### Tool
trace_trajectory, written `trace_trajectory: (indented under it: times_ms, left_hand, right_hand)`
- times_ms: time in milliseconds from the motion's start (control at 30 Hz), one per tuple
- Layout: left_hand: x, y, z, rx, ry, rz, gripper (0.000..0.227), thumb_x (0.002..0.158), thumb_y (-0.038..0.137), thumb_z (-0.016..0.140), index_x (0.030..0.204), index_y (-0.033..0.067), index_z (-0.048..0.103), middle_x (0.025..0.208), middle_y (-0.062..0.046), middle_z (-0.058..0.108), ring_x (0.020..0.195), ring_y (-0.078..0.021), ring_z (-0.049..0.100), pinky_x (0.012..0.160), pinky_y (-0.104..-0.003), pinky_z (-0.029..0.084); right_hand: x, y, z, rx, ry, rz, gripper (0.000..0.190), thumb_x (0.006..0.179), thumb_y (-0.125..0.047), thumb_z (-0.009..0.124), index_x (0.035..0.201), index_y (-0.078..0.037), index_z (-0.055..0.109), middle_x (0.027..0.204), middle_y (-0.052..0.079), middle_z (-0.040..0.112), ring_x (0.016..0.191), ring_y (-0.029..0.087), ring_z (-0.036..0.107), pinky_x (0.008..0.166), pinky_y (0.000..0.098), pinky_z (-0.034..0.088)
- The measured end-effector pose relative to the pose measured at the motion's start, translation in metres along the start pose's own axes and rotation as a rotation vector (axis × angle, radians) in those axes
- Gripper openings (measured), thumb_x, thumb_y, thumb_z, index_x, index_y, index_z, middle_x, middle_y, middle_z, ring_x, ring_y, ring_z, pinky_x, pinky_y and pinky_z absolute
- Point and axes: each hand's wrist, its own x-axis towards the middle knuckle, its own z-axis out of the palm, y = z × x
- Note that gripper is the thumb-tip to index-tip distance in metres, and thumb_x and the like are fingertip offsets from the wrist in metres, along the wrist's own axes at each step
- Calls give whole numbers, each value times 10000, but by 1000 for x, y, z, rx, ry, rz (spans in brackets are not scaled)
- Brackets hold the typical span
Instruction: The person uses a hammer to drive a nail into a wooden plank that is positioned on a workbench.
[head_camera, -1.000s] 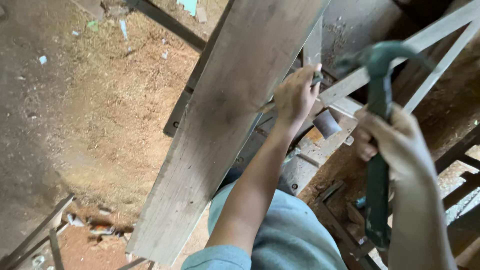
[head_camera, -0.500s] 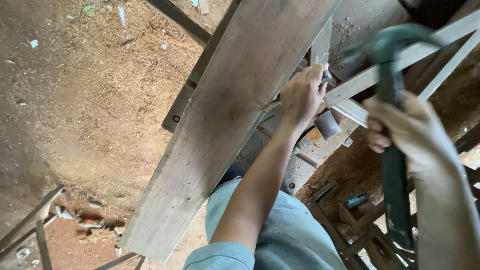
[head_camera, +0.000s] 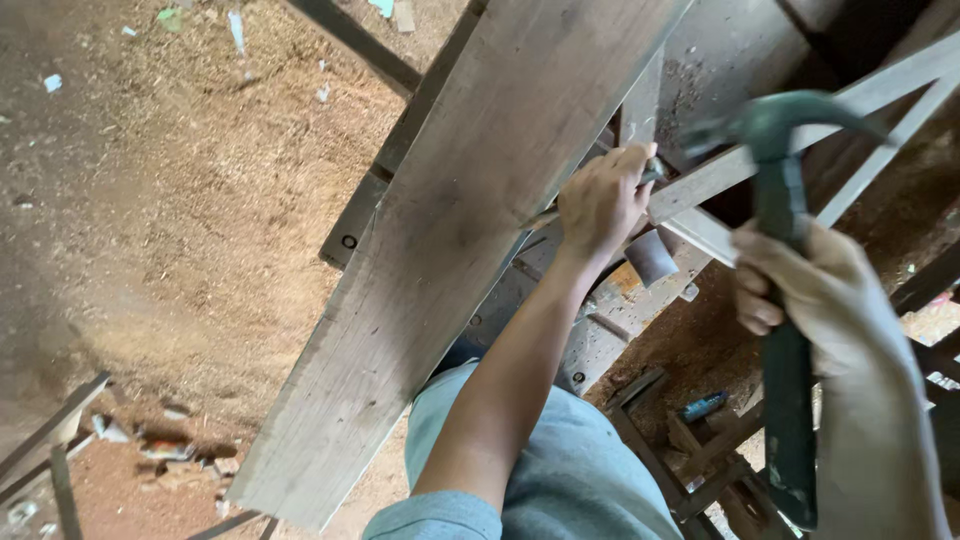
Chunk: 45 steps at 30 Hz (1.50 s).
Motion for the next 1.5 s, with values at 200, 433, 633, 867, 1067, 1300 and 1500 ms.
trace_trajectory:
  times_ms: [200, 433, 633, 867, 1067, 1300, 1500]
  left_hand:
    - [-5, 2, -9, 45, 86, 78, 127, 936, 245, 721, 1022, 176, 659, 752, 29, 681, 638, -113, 625, 546, -311, 445]
    - [-9, -5, -1, 61, 20, 50, 110, 979, 263, 708, 1034, 178, 665, 735, 38, 686, 571, -91, 606, 480, -282, 421]
    - [-9, -3, 15, 106, -78, -2, 115, 1006, 250, 723, 934, 179, 668, 663, 29, 655, 487, -95, 526, 418, -281, 353]
    - [-9, -9, 16, 71, 52, 10, 110, 960, 234, 726, 987, 145, 667, 733, 15, 688, 515, -75, 526, 436, -265, 373]
    - [-1, -6, 9, 134, 34, -54, 86, 962, 226, 728, 958, 184, 653, 703, 31, 665, 557, -93, 562, 461, -300, 382]
    - [-1, -3, 0, 113, -4, -65, 86, 975, 238, 723, 945, 184, 664, 644, 28, 634, 487, -119, 549, 408, -316, 392]
    - [-3, 4, -19, -3, 9, 21, 139, 917, 253, 725, 997, 187, 634, 774, 19, 676, 644, -137, 652, 555, -346, 472]
  right_hand:
    - [0, 23, 0, 80, -12, -56, 133, 979, -123, 632, 943, -29, 545, 649, 31, 505, 464, 99, 434, 398, 266, 342]
    - [7, 42, -9, 220, 22, -137, 126, 1014, -115, 618, 1019, -43, 515, 697, -3, 497, 501, 67, 445, 431, 242, 370]
    - [3, 31, -11, 9, -4, -19, 170, 1008, -155, 629, 947, -67, 498, 646, 24, 490, 460, 102, 437, 401, 269, 361]
    - [-5, -3, 11, 61, 110, 7, 136, 992, -177, 626, 951, -80, 541, 662, 3, 504, 466, 91, 433, 410, 250, 361]
    - [9, 20, -1, 12, 1, -24, 163, 974, -167, 645, 942, -76, 514, 641, 17, 497, 454, 91, 430, 394, 244, 358]
    - [6, 24, 9, -25, -45, 5, 205, 969, -185, 652, 899, -82, 489, 622, 26, 500, 438, 99, 437, 378, 257, 364]
    - [1, 25, 5, 136, 4, -183, 147, 986, -181, 638, 972, -91, 523, 684, -13, 495, 481, 64, 447, 404, 226, 373]
